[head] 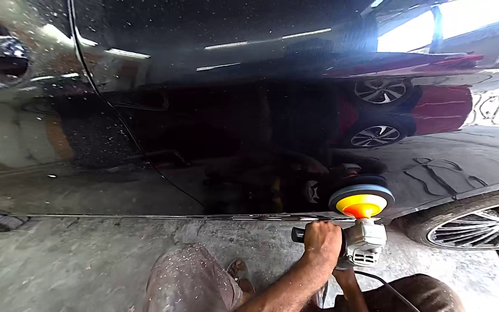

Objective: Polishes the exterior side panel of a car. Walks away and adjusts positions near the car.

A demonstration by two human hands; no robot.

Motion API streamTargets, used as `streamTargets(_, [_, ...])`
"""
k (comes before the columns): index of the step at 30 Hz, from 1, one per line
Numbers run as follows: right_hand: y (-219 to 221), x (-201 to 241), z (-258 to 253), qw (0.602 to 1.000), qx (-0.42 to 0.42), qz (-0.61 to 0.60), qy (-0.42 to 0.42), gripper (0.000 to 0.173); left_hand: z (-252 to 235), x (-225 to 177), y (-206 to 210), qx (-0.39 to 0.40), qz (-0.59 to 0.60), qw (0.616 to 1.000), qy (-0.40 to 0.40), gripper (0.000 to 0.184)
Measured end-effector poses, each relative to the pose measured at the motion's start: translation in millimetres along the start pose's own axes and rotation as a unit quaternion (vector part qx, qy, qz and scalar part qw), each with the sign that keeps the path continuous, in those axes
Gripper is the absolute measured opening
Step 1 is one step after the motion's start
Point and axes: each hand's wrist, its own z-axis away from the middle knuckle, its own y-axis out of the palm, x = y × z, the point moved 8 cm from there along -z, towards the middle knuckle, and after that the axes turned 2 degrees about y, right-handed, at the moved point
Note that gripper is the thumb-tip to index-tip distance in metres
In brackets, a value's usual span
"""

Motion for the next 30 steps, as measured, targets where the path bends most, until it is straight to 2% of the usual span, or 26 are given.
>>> streamTargets(6, [16.8,-10.1,-4.5,0.998,0.025,0.05,-0.012,0.078,9.5,65.8,25.6,0.021,0.041,0.999,-0.009,0.025])
streamTargets(10, [26.2,0.3,-3.9,0.998,0.019,0.045,-0.031,0.078,13.7,114.1,45.0,-0.007,0.082,0.997,-0.008,0.031])
streamTargets(16, [55.0,30.8,-1.6,0.987,0.035,0.138,-0.08,0.074,29.4,187.1,65.3,-0.047,0.163,0.985,-0.019,0.036])
streamTargets(21, [87.3,67.4,4.8,0.954,0.035,0.258,-0.149,0.059,44.6,244.0,81.1,-0.073,0.223,0.97,-0.061,0.046])
streamTargets(26, [128.3,106.2,15.3,0.919,0.058,0.362,-0.146,0.054,54.8,309.6,118.2,-0.182,0.289,0.933,-0.114,0.064])
streamTargets(28, [139.9,112.3,20.0,0.911,0.066,0.381,-0.142,0.056,59.4,324.8,125.2,-0.229,0.302,0.918,-0.116,0.064])
streamTargets(30, [141.7,111.7,21.8,0.912,0.06,0.379,-0.147,0.056,60.8,327.1,124.9,-0.234,0.301,0.917,-0.117,0.063])
